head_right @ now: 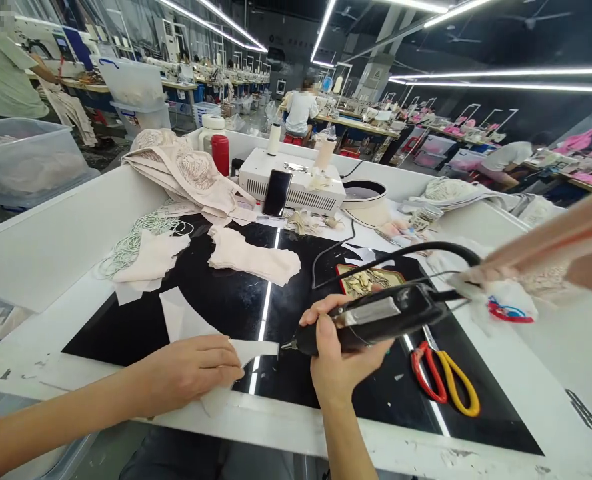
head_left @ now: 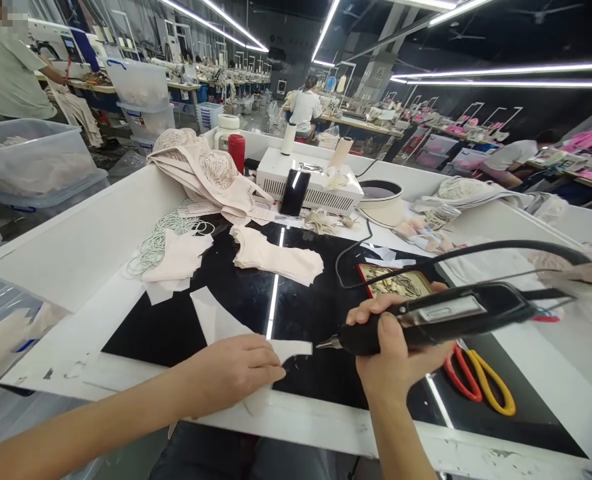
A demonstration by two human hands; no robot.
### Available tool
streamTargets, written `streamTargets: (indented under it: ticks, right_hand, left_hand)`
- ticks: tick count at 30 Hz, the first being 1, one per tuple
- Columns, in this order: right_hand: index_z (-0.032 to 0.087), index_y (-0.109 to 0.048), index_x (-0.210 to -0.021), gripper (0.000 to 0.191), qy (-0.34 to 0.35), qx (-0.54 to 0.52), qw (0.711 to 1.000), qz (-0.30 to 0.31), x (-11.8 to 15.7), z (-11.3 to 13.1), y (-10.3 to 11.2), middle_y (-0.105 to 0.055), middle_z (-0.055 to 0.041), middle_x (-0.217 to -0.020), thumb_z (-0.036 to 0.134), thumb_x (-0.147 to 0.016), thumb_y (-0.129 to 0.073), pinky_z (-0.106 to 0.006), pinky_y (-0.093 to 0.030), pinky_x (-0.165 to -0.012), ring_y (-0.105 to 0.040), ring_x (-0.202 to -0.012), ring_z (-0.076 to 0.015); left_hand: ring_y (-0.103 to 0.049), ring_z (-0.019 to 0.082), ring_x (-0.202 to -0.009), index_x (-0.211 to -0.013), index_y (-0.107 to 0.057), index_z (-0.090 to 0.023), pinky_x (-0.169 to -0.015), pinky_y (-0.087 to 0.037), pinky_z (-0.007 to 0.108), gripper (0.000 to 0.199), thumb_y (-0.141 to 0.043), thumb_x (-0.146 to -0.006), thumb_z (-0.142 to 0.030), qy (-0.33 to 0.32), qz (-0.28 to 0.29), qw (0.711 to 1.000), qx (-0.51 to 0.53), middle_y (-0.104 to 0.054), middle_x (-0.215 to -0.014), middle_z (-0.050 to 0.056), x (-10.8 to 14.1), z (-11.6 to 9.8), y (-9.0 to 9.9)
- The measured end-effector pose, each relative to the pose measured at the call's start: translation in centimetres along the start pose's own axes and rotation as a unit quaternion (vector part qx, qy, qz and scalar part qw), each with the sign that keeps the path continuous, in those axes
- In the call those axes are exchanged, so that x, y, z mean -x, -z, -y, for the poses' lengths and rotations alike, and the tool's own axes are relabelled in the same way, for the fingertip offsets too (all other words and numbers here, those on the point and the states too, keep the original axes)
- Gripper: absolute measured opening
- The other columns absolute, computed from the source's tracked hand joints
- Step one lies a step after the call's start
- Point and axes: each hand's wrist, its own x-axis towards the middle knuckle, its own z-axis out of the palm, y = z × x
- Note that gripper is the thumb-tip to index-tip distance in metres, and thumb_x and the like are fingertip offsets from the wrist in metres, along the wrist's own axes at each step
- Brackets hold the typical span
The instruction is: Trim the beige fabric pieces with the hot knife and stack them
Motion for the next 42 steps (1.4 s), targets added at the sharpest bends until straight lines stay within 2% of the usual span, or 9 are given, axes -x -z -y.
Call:
streamTargets:
  ticks: [3, 6, 11, 17, 23, 30, 34, 42]
  right_hand:
    - [0.035, -0.051, -0.127, 0.053, 0.0, 0.011, 1.0, -0.002, -0.1, -1.2, 0.3, -0.067, 0.0077, -0.081, 0.018, -0.085, -0.077, -0.03, -0.058, -0.054, -0.062, -0.058, -0.0121]
    - [0.032, -0.053, -0.117, 0.041, -0.004, 0.02, 1.0, 0.002, 0.1, -1.9, 0.5, -0.066, 0.0072, -0.083, 0.017, -0.086, -0.076, -0.03, -0.058, -0.055, -0.063, -0.059, -0.0119]
    - [0.035, -0.05, -0.122, 0.045, -0.013, 0.015, 1.0, 0.012, 0.2, -2.3, 0.7, -0.066, 0.0069, -0.085, 0.017, -0.088, -0.075, -0.03, -0.059, -0.057, -0.063, -0.061, -0.0118]
    - [0.032, -0.051, -0.117, 0.038, -0.019, 0.006, 1.0, 0.022, 0.4, -2.3, 0.6, -0.064, 0.0065, -0.085, 0.019, -0.089, -0.074, -0.029, -0.058, -0.056, -0.063, -0.061, -0.0111]
    - [0.032, -0.049, -0.129, 0.048, -0.02, -0.007, 0.999, 0.031, 0.7, -1.9, 0.3, -0.065, 0.0063, -0.085, 0.019, -0.089, -0.073, -0.029, -0.058, -0.056, -0.063, -0.061, -0.0114]
    - [0.031, -0.05, -0.116, 0.039, -0.013, -0.019, 0.999, 0.03, 0.7, -2.2, 0.3, -0.067, 0.0068, -0.086, 0.015, -0.09, -0.074, -0.028, -0.058, -0.056, -0.065, -0.062, -0.0113]
    - [0.032, -0.049, -0.125, 0.049, -0.025, -0.016, 0.999, 0.024, 0.8, -2.3, 0.4, -0.068, 0.0068, -0.087, 0.012, -0.089, -0.075, -0.028, -0.059, -0.057, -0.065, -0.062, -0.0113]
    - [0.034, -0.045, -0.138, 0.061, -0.027, 0.007, 0.999, 0.02, 0.8, -2.1, 0.3, -0.066, 0.0073, -0.085, 0.016, -0.088, -0.075, -0.028, -0.058, -0.056, -0.064, -0.06, -0.0111]
  left_hand:
    - [-0.067, 0.02, -0.1, -0.122, -0.066, -0.009, -0.105, -0.057, 0.038, 0.028, -0.055, -0.099, 0.002, -0.004, -0.018, 0.999, -0.043, -0.073, -0.105, 0.008, -2.0, 0.8, -1.2]
    - [-0.066, 0.019, -0.095, -0.118, -0.067, -0.009, -0.098, -0.059, 0.036, 0.023, -0.054, -0.1, -0.001, -0.02, -0.02, 0.997, -0.071, -0.07, -0.1, 0.007, -3.6, 1.6, -2.6]
    - [-0.064, 0.02, -0.088, -0.113, -0.067, -0.013, -0.083, -0.061, 0.034, 0.013, -0.058, -0.104, -0.012, 0.006, 0.006, 0.996, -0.091, -0.066, -0.095, 0.005, -4.5, 2.2, -4.0]
    - [-0.063, 0.021, -0.091, -0.117, -0.066, -0.015, -0.084, -0.059, 0.034, 0.016, -0.061, -0.102, -0.012, 0.021, 0.007, 0.998, -0.067, -0.066, -0.098, 0.005, -4.3, 2.3, -4.1]
    - [-0.063, 0.021, -0.092, -0.12, -0.065, -0.015, -0.087, -0.06, 0.035, 0.019, -0.06, -0.102, -0.012, 0.01, -0.001, 0.998, -0.066, -0.067, -0.101, 0.006, -4.1, 2.6, -4.3]
    - [-0.064, 0.021, -0.092, -0.12, -0.066, -0.015, -0.087, -0.06, 0.035, 0.019, -0.061, -0.102, -0.012, 0.009, -0.007, 0.998, -0.063, -0.068, -0.101, 0.006, -4.0, 2.6, -4.3]
    - [-0.064, 0.021, -0.095, -0.122, -0.065, -0.015, -0.089, -0.061, 0.036, 0.023, -0.064, -0.1, -0.011, 0.016, -0.001, 0.998, -0.054, -0.068, -0.104, 0.006, -3.8, 2.5, -4.1]
    - [-0.067, 0.02, -0.095, -0.123, -0.064, -0.014, -0.095, -0.062, 0.04, 0.021, -0.055, -0.105, -0.012, 0.006, -0.006, 0.998, -0.056, -0.068, -0.103, 0.006, -3.4, 2.5, -4.1]
